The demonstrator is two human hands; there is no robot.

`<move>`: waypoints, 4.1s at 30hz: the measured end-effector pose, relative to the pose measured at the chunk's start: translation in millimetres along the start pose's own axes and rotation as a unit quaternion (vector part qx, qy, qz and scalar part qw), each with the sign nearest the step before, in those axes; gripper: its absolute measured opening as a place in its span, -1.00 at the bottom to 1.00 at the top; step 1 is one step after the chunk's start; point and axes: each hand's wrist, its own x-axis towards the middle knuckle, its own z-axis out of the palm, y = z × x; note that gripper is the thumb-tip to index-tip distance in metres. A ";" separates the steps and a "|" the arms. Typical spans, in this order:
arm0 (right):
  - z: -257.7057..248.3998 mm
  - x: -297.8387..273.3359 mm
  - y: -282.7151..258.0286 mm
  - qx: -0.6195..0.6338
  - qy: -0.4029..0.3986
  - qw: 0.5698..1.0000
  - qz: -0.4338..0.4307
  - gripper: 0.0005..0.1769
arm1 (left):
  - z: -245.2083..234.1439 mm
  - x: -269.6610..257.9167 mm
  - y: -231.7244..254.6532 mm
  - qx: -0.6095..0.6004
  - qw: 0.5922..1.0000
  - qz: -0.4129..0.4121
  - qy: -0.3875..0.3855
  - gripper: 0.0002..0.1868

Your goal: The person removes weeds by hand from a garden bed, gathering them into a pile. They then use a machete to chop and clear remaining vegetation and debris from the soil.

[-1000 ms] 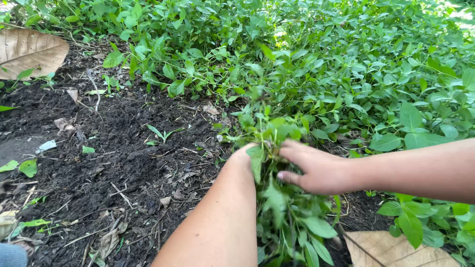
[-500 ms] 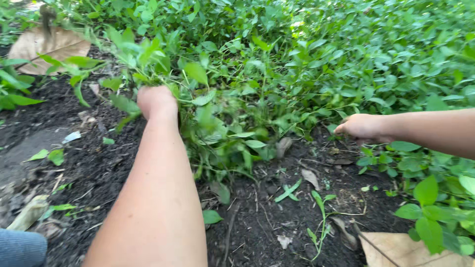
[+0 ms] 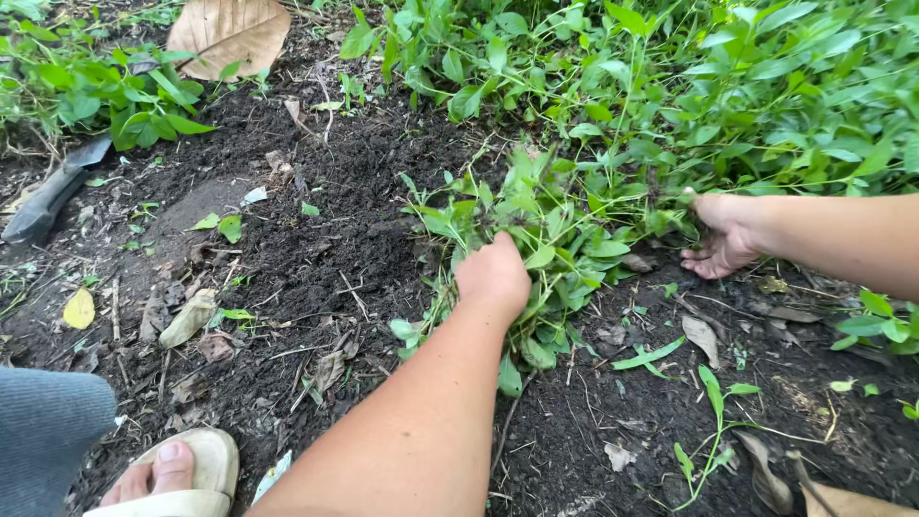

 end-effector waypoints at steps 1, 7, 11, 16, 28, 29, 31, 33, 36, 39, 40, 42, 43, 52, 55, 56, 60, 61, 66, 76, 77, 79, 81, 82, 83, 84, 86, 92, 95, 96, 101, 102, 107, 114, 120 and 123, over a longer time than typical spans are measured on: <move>-3.8 21.0 -2.2 0.003 0.001 1.000 0.006 -0.14 | 0.6 0.4 -1.3 0.007 1.000 0.003 -0.016 -0.67; -27.4 99.8 27.9 0.139 -0.056 0.988 -0.025 -0.78 | -7.6 -1.4 -12.0 -0.013 0.998 0.001 -0.060 -0.60; -61.6 85.6 34.4 0.117 -0.049 0.989 -0.082 -0.85 | -21.0 -6.2 -11.5 -0.043 0.995 -0.024 -0.086 -0.55; -47.7 62.0 45.2 0.095 -0.022 0.988 -0.121 -0.80 | -45.6 -11.2 8.1 -0.069 0.991 -0.078 -0.087 -0.54; 122.8 -125.8 71.5 -0.270 -0.047 0.892 -0.361 -0.77 | -96.7 -32.3 110.6 -0.340 0.885 -0.168 -0.271 -0.23; 123.1 -146.6 59.4 -0.295 -0.046 0.873 -0.385 -0.74 | -100.8 -32.9 114.4 -0.379 0.864 -0.168 -0.285 -0.26; 112.9 -191.7 41.6 -0.310 -0.090 0.847 -0.422 -0.71 | -100.1 -36.7 120.9 -0.439 0.833 -0.168 -0.291 -0.33; 96.0 -239.0 33.8 -0.323 -0.138 0.820 -0.452 -0.66 | -98.6 -38.3 118.8 -0.484 0.821 -0.182 -0.244 -0.40; 50.6 -277.8 29.6 -0.123 -0.201 0.904 -0.357 -0.49 | -118.3 -7.4 105.4 -0.535 0.815 -0.210 -0.074 -0.49; 19.1 -250.4 37.7 -0.124 -0.057 0.937 -0.322 -0.43 | -165.0 46.3 75.9 -0.544 0.776 -0.234 0.217 -0.58; 13.2 -230.8 45.6 -0.114 -0.077 0.948 -0.286 -0.43 | -184.4 61.9 61.5 -0.526 0.749 -0.241 0.322 -0.61; 8.9 -193.1 71.9 -0.149 -0.097 0.951 -0.254 -0.39 | -227.0 85.7 30.5 -0.463 0.698 -0.243 0.489 -0.66; 9.2 -177.8 84.5 -0.192 -0.095 0.941 -0.261 -0.34 | -253.7 96.7 17.1 -0.421 0.681 -0.239 0.549 -0.68; 44.0 -161.6 143.1 -0.576 -0.127 0.779 -0.213 0.36 | -309.5 86.3 -9.6 -0.114 0.949 -0.193 0.221 -0.59; 51.9 -155.8 149.5 -0.655 -0.127 0.717 -0.202 0.38 | -262.3 59.6 -4.7 0.000 0.992 -0.129 -0.013 -0.54; 53.3 -152.0 150.6 -0.670 -0.124 0.702 -0.208 0.39 | -244.1 51.2 -0.2 0.029 0.991 -0.104 -0.078 -0.53; 44.9 -139.9 145.7 -0.644 -0.171 0.719 -0.199 0.27 | -158.4 23.9 32.7 0.111 0.967 -0.030 -0.226 -0.42; 41.5 -139.2 142.6 -0.639 -0.186 0.719 -0.200 0.24 | -139.0 17.6 36.6 0.126 0.962 -0.019 -0.243 -0.35; 40.5 -137.3 137.7 -0.650 -0.189 0.707 -0.205 0.15 | -64.8 -1.7 22.8 0.233 0.926 0.007 -0.298 -0.43; 54.3 -113.2 165.3 -0.642 -0.098 0.710 -0.271 0.11 | -25.1 -0.1 -0.5 0.209 0.932 -0.063 -0.291 -0.39; 54.3 -113.5 164.7 -0.648 -0.096 0.705 -0.273 0.11 | -23.1 -4.0 0.0 0.203 0.930 -0.048 -0.303 -0.39; 52.5 -114.9 163.2 -0.649 -0.106 0.705 -0.265 0.12 | -29.4 -10.4 -1.5 0.192 0.929 -0.045 -0.314 -0.36; 50.7 -116.4 158.9 -0.647 -0.117 0.709 -0.254 0.13 | -46.0 -20.5 -3.4 0.180 0.931 -0.069 -0.309 -0.33; 49.7 -116.5 156.8 -0.645 -0.123 0.712 -0.247 0.13 | -58.4 -24.6 -4.9 0.158 0.937 -0.087 -0.301 -0.32; 48.7 -115.5 156.7 -0.644 -0.129 0.715 -0.239 0.14 | -72.3 -29.3 -8.3 0.133 0.941 -0.105 -0.294 -0.30; 49.0 -113.5 155.9 -0.646 -0.130 0.712 -0.243 0.14 | -87.1 -32.6 -11.3 0.108 0.944 -0.123 -0.286 -0.28; 49.3 -108.9 154.5 -0.650 -0.130 0.707 -0.247 0.15 | -118.0 -33.4 -12.5 0.031 0.965 -0.192 -0.174 -0.24; 56.7 -108.1 152.5 -0.643 -0.124 0.724 -0.215 0.15 | -190.3 -39.2 -28.1 -0.010 0.870 -0.308 0.385 0.18; 63.9 -112.5 155.4 -0.662 -0.105 0.713 -0.204 0.14 | -196.8 -36.4 -23.1 -0.022 0.900 -0.357 0.250 0.31; 64.7 -114.0 156.8 -0.664 -0.101 0.713 -0.201 0.14 | -191.1 -37.5 -18.8 -0.019 0.915 -0.346 0.208 0.31; 64.6 -119.7 156.5 -0.659 -0.107 0.719 -0.194 0.14 | -137.7 -55.5 15.4 0.003 0.957 -0.289 0.019 0.37; 62.9 -119.8 155.7 -0.655 -0.110 0.722 -0.191 0.15 | -126.2 -61.6 24.3 0.006 0.960 -0.281 -0.011 0.39; 54.3 -126.2 153.9 -0.638 -0.129 0.734 -0.193 0.19 | -88.3 -88.2 58.2 0.057 0.962 -0.246 -0.104 0.44; 61.8 -123.2 154.0 -0.676 -0.097 0.700 -0.208 0.21 | -56.5 -70.0 52.9 0.062 0.978 -0.161 -0.119 0.44; 55.3 -122.1 154.2 -0.659 -0.107 0.718 -0.197 0.10 | -55.9 -56.0 46.2 0.136 0.965 -0.127 -0.185 0.41; 56.9 -119.8 157.1 -0.657 -0.097 0.715 -0.217 0.01 | -65.4 -53.8 37.8 0.181 0.939 -0.128 -0.263 0.47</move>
